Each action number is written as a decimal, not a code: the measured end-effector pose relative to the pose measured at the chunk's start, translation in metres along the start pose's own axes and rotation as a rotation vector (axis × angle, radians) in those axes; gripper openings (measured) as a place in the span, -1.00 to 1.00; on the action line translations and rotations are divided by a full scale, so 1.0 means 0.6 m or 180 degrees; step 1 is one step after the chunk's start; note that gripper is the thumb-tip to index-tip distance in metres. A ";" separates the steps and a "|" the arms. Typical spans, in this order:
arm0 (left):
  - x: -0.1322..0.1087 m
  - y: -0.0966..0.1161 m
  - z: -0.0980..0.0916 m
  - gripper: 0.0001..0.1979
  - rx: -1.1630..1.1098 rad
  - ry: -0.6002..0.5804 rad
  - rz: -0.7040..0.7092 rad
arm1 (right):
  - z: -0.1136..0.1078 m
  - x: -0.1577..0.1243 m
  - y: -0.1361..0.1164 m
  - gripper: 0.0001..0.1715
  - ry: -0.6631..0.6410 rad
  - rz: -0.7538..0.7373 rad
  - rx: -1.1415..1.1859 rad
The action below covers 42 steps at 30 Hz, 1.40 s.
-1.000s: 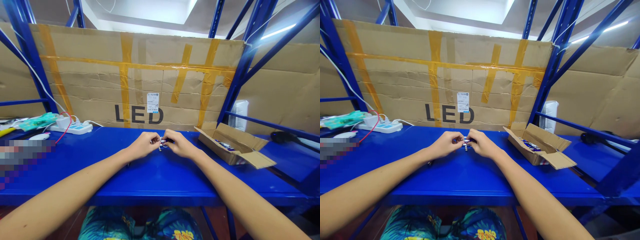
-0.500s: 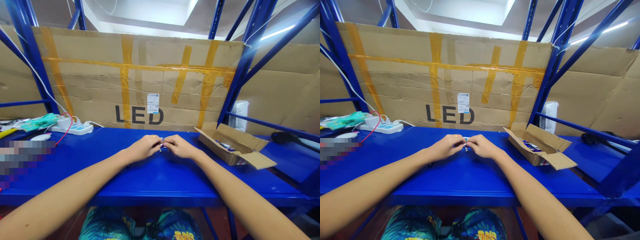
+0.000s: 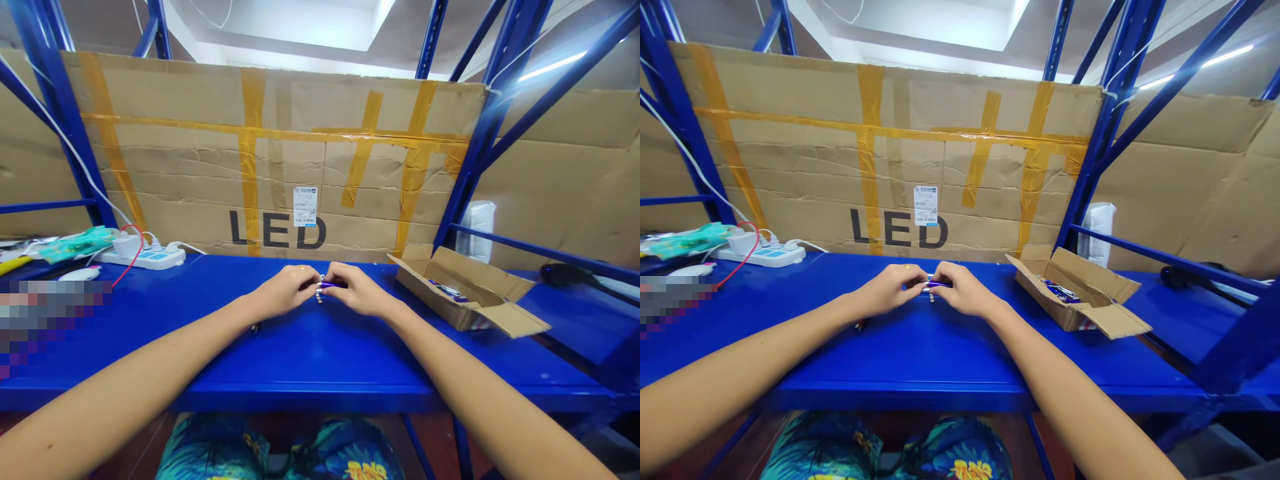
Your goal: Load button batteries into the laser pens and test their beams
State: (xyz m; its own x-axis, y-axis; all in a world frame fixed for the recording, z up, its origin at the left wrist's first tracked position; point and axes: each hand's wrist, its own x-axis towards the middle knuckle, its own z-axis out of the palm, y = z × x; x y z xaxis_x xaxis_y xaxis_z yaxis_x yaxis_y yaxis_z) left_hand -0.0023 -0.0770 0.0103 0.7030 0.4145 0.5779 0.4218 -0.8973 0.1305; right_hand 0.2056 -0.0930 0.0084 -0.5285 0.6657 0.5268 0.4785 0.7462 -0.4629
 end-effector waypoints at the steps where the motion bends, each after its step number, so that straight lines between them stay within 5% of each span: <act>1: -0.001 -0.001 0.002 -0.86 0.0020 0.0001 0.0034 | -0.002 0.000 -0.001 -0.85 -0.0052 -0.0015 -0.0026; 8: -0.004 -0.002 0.011 -0.82 0.0180 -0.0081 0.0310 | -0.004 0.003 0.002 -0.58 -0.0509 0.0355 0.0231; 13: -0.005 0.003 0.011 -0.80 0.0160 -0.0189 0.0414 | 0.001 0.002 0.013 -0.49 -0.0796 0.0956 0.1639; 20: -0.003 0.012 0.010 -0.81 0.0153 -0.0382 0.0506 | -0.002 -0.002 0.010 -0.61 -0.1151 0.1565 0.2707; 24: 0.003 0.015 -0.002 -0.84 -0.0001 -0.0216 0.0265 | -0.013 0.007 0.008 -0.58 -0.0948 0.1306 0.2065; 27: 0.008 0.018 -0.018 -0.92 -0.0435 0.0155 -0.0058 | -0.034 0.015 0.010 -0.52 -0.0075 0.1002 0.1086; 30: 0.013 0.021 -0.032 -0.98 -0.1220 0.0554 -0.0414 | -0.061 0.012 0.017 -0.53 0.0759 0.1205 -0.0167; 34: 0.017 0.021 -0.040 -0.93 -0.2113 0.0723 -0.0892 | -0.084 -0.005 0.033 -0.61 -0.0190 0.1956 -0.1448; 42: 0.021 0.018 -0.036 -0.86 -0.3502 0.1258 -0.1174 | -0.074 -0.010 0.059 -0.73 -0.1229 0.2290 -0.1625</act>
State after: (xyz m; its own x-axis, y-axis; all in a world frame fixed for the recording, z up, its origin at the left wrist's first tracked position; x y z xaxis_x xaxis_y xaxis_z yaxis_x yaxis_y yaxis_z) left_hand -0.0009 -0.0848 0.0364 0.3408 0.7680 0.5422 -0.2845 -0.4654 0.8381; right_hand 0.2569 -0.0711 0.0208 -0.1401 0.9873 -0.0753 0.9775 0.1258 -0.1694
